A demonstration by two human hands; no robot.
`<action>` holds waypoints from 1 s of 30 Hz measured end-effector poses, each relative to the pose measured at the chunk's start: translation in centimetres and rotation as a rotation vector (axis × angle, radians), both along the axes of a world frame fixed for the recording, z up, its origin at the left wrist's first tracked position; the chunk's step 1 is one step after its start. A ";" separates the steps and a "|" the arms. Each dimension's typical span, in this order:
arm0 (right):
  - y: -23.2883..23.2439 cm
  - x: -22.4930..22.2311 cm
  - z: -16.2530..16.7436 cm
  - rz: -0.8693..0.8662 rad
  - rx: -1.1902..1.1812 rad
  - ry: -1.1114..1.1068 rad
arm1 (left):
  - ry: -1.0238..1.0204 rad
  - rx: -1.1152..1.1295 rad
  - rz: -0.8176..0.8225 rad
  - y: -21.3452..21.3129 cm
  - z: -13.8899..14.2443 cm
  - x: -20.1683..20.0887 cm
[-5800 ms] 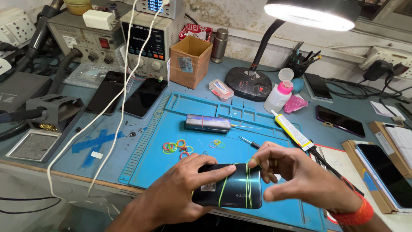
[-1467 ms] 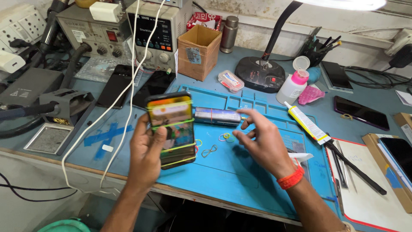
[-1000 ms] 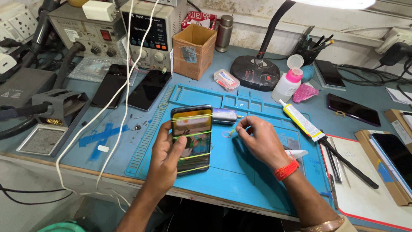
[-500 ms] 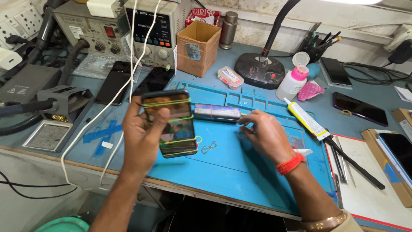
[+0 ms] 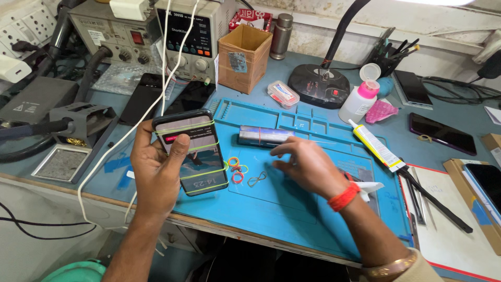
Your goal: The person wraps colorful rubber bands around a smartphone, stretching each band around the phone body to build a crisscross grid over the back and screen. They turn the phone over repeatedly to add bands on both sides, then set the banded phone down on the work mat.
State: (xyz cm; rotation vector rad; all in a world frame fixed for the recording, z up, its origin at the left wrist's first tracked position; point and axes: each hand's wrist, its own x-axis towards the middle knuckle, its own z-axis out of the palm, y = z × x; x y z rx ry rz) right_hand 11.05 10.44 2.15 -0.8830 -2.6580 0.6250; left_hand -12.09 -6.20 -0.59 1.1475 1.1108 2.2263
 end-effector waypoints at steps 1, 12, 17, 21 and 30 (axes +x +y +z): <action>-0.6 -0.7 0.0 0.018 -0.003 0.010 | -0.003 -0.011 0.002 0.0 0.0 0.0; -2.1 -5.0 -1.7 0.017 -0.007 -0.054 | 0.017 -0.002 0.039 -0.5 0.1 -0.1; 0.1 -3.6 -2.8 0.072 -0.071 -0.005 | 0.013 -0.017 0.017 -0.5 0.2 0.4; 2.7 -1.4 -2.6 -0.016 -0.591 0.350 | -0.005 -0.057 -0.078 0.3 0.1 2.3; 1.5 0.6 1.3 0.041 -0.482 0.646 | 0.051 -0.180 -0.199 2.2 0.9 4.2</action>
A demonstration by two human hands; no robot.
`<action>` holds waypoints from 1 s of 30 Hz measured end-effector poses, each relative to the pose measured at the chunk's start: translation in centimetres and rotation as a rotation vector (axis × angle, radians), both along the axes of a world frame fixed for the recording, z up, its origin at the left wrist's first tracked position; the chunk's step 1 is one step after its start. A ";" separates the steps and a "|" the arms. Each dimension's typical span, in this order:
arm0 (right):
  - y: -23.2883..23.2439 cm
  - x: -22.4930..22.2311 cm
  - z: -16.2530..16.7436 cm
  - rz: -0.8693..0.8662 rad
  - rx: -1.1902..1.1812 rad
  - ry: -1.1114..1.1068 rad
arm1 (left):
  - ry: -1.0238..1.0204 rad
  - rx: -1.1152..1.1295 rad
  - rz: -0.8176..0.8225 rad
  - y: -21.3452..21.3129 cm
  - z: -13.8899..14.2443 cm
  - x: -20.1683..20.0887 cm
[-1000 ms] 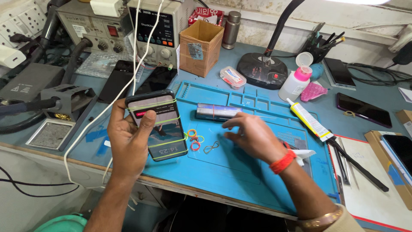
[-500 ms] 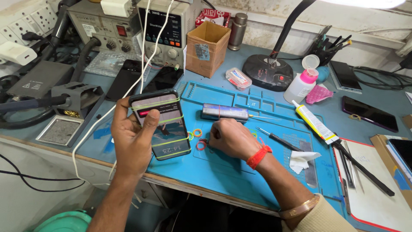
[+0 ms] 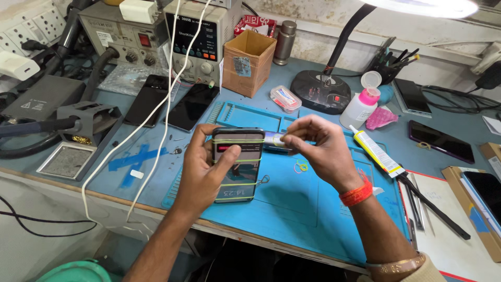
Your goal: The person wraps colorful rubber bands around a smartphone, stretching each band around the phone body to build a crisscross grid over the back and screen. They turn the phone over repeatedly to add bands on both sides, then set the banded phone down on the work mat.
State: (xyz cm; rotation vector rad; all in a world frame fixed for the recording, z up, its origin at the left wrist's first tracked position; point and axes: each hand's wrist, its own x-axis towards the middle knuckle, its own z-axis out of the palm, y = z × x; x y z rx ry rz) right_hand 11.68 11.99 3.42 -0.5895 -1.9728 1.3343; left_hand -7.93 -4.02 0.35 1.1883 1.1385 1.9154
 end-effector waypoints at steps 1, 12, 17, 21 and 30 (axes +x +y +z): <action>-0.5 -0.2 0.6 0.000 0.061 0.042 | 0.000 -0.028 -0.006 0.2 0.2 0.0; -3.4 -2.6 4.4 0.094 0.170 0.122 | 0.165 -0.055 -0.132 1.4 3.1 -1.3; -3.7 -2.2 4.3 0.058 0.148 0.157 | 0.098 -0.096 -0.214 2.1 2.9 -1.9; -4.3 -1.7 4.1 0.192 0.094 0.233 | 0.028 -0.027 -0.188 2.7 1.5 -1.9; -8.1 0.4 1.4 -0.113 0.268 -0.182 | -0.770 -0.020 0.063 4.5 -0.5 -3.4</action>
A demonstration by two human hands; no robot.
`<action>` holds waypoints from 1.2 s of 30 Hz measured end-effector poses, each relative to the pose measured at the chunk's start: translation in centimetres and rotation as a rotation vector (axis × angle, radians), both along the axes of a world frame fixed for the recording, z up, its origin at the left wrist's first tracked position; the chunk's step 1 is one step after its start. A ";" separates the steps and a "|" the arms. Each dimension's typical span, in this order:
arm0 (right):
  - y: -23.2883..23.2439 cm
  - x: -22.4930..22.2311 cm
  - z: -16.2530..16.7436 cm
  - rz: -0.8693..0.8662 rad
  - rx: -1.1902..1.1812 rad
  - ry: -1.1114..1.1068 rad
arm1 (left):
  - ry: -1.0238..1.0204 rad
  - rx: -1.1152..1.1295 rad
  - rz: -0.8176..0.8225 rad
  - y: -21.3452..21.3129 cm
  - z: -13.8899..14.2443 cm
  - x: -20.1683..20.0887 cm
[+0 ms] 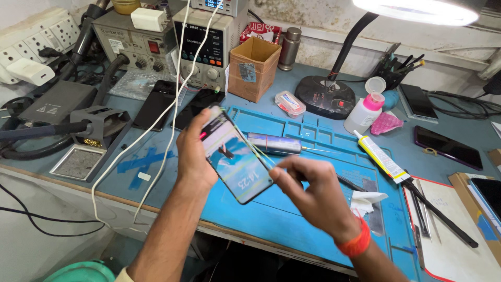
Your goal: The person wraps colorful rubber bands around a smartphone, stretching each band around the phone body to build a crisscross grid over the back and screen. They turn the phone over repeatedly to add bands on both sides, then set the banded phone down on the work mat.
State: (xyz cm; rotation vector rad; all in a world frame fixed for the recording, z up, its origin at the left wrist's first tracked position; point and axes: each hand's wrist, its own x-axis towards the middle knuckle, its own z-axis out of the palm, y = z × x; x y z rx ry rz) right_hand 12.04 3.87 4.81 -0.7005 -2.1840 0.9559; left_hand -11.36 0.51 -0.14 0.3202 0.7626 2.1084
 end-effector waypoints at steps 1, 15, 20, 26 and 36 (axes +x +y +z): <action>-0.4 0.4 -0.5 -0.016 0.073 -0.012 | -0.093 -0.013 0.020 0.1 -0.1 -0.2; 4.4 4.7 -1.7 0.117 -0.634 0.237 | -0.407 0.362 -1.132 -6.5 -1.1 2.5; 4.7 5.7 -0.1 0.367 -0.683 0.072 | -0.225 0.269 -1.456 -7.6 -2.6 1.6; 4.2 6.8 2.0 0.454 -0.142 -0.307 | -0.234 -0.070 -1.653 -8.4 -2.9 3.0; 5.6 10.6 0.4 0.593 -0.940 0.616 | 0.352 0.037 -1.420 -10.0 2.3 5.0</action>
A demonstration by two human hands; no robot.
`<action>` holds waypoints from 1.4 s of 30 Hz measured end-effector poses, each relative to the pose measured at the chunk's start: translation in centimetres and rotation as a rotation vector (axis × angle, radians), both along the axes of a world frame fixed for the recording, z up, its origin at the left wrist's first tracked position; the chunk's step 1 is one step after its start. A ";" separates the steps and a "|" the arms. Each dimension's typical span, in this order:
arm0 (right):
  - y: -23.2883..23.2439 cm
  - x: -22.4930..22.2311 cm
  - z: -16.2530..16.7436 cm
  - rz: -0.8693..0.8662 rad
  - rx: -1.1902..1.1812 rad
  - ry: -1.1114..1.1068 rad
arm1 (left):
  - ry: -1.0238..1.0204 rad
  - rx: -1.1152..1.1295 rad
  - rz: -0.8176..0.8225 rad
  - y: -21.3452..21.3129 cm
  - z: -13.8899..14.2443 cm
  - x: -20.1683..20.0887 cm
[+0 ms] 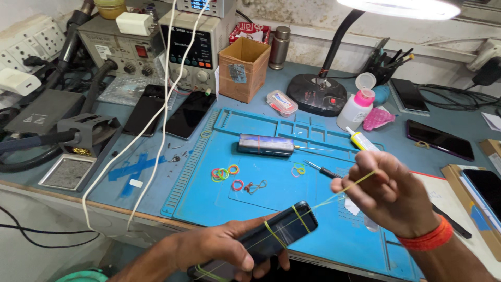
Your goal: The person wraps colorful rubber bands around a smartphone, stretching each band around the phone body to build a crisscross grid over the back and screen. They turn the phone over repeatedly to add bands on both sides, then set the banded phone down on the work mat.
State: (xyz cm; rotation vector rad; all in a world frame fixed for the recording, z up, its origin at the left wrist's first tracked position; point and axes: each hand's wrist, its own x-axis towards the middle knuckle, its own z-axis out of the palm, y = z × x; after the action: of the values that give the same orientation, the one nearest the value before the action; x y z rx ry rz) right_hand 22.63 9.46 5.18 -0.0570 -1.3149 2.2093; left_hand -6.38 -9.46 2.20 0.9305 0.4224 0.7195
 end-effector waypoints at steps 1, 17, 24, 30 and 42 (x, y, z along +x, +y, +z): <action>0.0 0.7 0.0 -0.011 -0.120 0.034 | 0.079 0.041 0.022 0.0 0.3 0.3; -5.2 -2.5 -2.7 0.154 -0.090 -0.224 | 1.078 1.452 0.721 -0.6 0.9 1.7; -3.7 -2.1 0.7 0.113 0.542 -0.569 | 1.134 1.487 0.516 0.0 2.0 1.0; -4.7 -2.7 2.7 -0.034 1.009 -0.831 | 1.283 1.311 0.605 0.2 2.2 1.9; -5.5 -3.5 2.5 -0.459 1.336 -0.747 | 1.286 0.990 0.978 0.5 0.4 5.7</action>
State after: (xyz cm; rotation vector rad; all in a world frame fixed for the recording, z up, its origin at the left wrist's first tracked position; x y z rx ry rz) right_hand 19.11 4.01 7.63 -0.6212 -2.5687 0.5993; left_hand -0.66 -8.94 2.60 2.1498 1.8459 1.1664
